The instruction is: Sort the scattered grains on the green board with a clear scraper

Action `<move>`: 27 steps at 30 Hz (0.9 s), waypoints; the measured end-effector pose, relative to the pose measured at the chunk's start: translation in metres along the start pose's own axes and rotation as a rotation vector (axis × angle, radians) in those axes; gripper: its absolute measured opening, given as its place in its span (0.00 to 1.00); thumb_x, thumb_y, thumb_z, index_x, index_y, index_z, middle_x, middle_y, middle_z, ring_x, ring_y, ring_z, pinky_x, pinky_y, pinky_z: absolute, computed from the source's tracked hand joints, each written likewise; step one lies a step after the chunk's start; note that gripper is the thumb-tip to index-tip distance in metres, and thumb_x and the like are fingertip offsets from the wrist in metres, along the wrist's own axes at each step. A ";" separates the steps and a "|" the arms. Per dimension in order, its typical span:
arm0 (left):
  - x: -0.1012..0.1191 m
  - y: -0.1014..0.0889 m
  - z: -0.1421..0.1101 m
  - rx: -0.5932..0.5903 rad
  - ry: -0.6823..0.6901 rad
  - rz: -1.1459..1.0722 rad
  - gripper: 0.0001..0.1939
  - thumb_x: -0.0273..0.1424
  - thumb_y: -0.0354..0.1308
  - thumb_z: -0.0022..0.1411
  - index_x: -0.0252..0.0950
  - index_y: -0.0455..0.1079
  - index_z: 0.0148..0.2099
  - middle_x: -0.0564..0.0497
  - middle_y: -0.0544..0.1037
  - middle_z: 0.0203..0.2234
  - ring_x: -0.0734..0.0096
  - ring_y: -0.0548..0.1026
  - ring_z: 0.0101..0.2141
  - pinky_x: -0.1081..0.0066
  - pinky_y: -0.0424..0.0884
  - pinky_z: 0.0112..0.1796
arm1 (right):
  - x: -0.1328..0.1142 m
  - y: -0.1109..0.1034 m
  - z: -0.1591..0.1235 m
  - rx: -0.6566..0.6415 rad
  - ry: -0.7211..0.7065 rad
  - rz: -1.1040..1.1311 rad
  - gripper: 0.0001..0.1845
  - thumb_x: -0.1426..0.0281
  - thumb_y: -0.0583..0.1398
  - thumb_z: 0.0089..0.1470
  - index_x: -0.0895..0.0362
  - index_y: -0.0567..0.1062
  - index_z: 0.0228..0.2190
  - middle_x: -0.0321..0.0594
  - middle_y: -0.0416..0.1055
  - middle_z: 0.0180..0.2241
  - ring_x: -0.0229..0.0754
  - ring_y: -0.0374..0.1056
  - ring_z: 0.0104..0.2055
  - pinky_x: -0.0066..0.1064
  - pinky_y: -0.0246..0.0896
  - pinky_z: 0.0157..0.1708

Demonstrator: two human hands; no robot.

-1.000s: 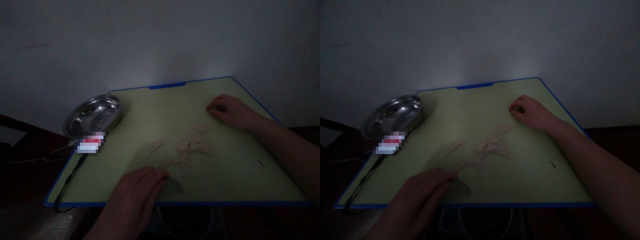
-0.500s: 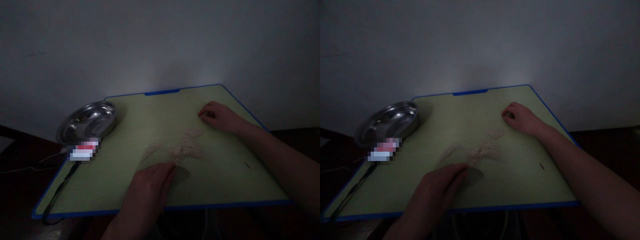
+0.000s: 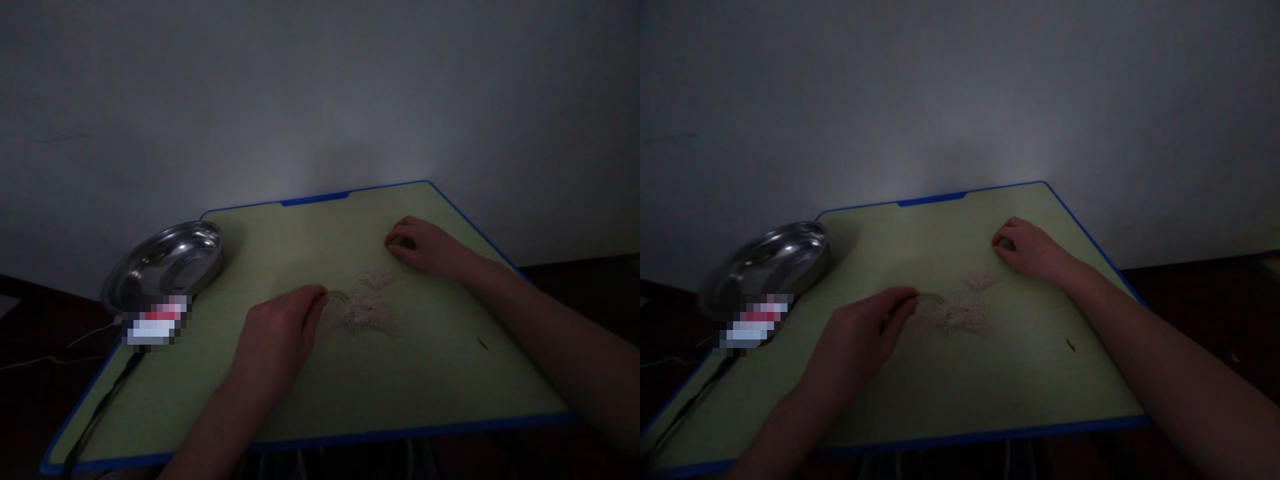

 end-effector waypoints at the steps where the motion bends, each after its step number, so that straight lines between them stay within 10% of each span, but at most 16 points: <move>1: 0.003 0.004 0.001 -0.016 0.018 0.007 0.10 0.31 0.53 0.67 0.36 0.75 0.43 0.50 0.83 0.34 0.64 0.81 0.32 0.68 0.77 0.33 | 0.000 0.000 0.000 -0.001 -0.001 0.001 0.08 0.70 0.57 0.54 0.54 0.77 0.34 0.45 0.70 0.37 0.44 0.69 0.34 0.38 0.67 0.37; 18: 0.044 0.009 -0.032 -0.081 0.159 -0.144 0.13 0.29 0.47 0.69 0.39 0.74 0.42 0.52 0.82 0.28 0.67 0.79 0.26 0.68 0.76 0.26 | 0.001 0.001 0.000 -0.002 -0.003 0.005 0.08 0.70 0.57 0.54 0.55 0.77 0.34 0.44 0.69 0.37 0.43 0.69 0.34 0.37 0.66 0.38; 27: 0.009 0.005 -0.028 -0.004 0.038 -0.020 0.14 0.33 0.48 0.69 0.37 0.75 0.43 0.49 0.84 0.33 0.64 0.82 0.29 0.66 0.78 0.31 | 0.001 0.001 0.001 0.001 -0.001 0.027 0.09 0.70 0.57 0.53 0.55 0.77 0.34 0.46 0.70 0.38 0.46 0.69 0.35 0.40 0.66 0.37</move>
Point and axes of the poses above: each hand's wrist, its own z-axis towards the middle knuckle, its own y-axis out of the palm, x = y × z, the point moved 9 cm from there along z, towards the middle knuckle
